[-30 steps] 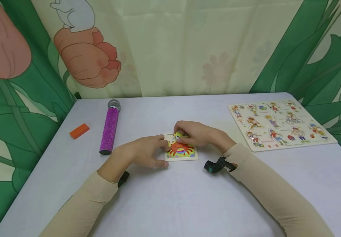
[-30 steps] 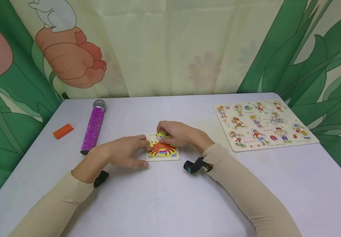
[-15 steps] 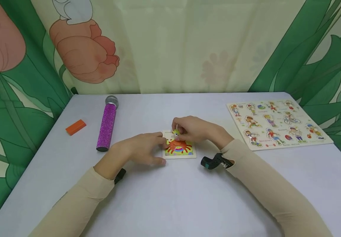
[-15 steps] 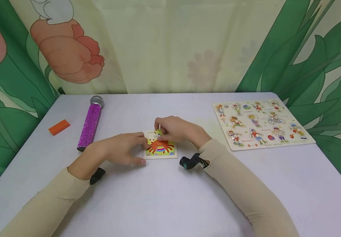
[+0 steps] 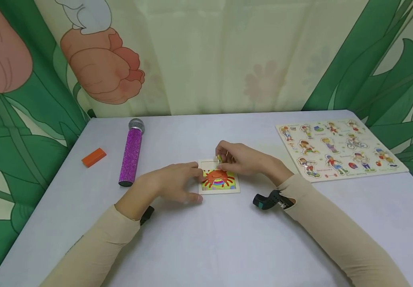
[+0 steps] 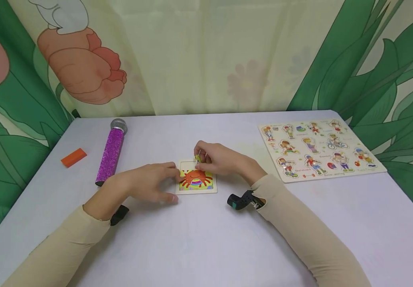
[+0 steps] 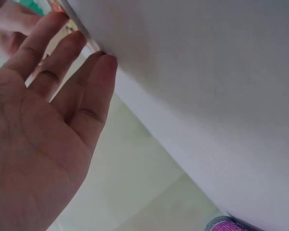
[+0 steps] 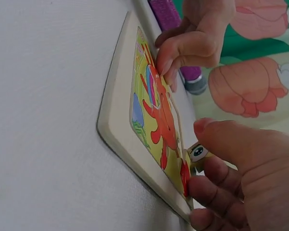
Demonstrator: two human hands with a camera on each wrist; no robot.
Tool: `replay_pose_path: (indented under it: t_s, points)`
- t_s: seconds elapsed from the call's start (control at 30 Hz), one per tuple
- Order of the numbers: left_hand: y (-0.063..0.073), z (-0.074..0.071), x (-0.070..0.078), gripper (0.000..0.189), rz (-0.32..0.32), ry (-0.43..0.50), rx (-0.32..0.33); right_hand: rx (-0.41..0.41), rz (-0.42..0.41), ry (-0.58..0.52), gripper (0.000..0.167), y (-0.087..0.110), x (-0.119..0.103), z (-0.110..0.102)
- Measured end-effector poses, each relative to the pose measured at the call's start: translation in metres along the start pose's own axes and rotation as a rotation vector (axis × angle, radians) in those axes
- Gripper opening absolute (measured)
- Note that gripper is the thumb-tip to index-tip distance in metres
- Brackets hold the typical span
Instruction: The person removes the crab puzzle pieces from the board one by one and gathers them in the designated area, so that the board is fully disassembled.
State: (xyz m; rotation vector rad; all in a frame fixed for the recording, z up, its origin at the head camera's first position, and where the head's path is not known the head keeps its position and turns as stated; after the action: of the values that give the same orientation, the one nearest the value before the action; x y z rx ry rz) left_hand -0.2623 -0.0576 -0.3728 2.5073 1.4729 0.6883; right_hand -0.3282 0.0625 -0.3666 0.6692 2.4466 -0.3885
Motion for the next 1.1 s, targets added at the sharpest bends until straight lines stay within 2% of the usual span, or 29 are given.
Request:
replay_pose_path:
  t_s: [0.17,0.33,0.5,1.1]
  points:
    - [-0.0002,0.0008,-0.0006,0.040,-0.012,0.001,-0.007,0.044,-0.017,-0.029,0.031,0.0045,0.0008,-0.0022]
    - [-0.0009,0.0030,0.0004,0.040,-0.016,0.004,-0.017,0.049,-0.019,-0.011,0.031,0.0079,0.0024,-0.0027]
    - [0.0004,0.0012,0.0031,0.040,-0.001,0.008,0.002,0.050,-0.010,-0.010,0.031,0.0101,0.0029,-0.0050]
    - [0.0016,0.0011,0.0023,0.041,-0.007,-0.017,0.006,0.000,0.003,0.012,0.033,0.0071,0.0002,0.0019]
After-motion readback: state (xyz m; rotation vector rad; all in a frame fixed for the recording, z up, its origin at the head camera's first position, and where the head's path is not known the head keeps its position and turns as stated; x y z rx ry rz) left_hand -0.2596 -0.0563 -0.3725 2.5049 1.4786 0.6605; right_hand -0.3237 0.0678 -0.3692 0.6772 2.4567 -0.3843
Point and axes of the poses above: each hand's wrist, its own y-axis away from the middle knuckle, its own z-axis out of the palm, x = y × z, the point moved 10 cm from there along -y, towards the middle knuckle, and after that the axes turned 11 degrees about -z, right-handed, at the moved point
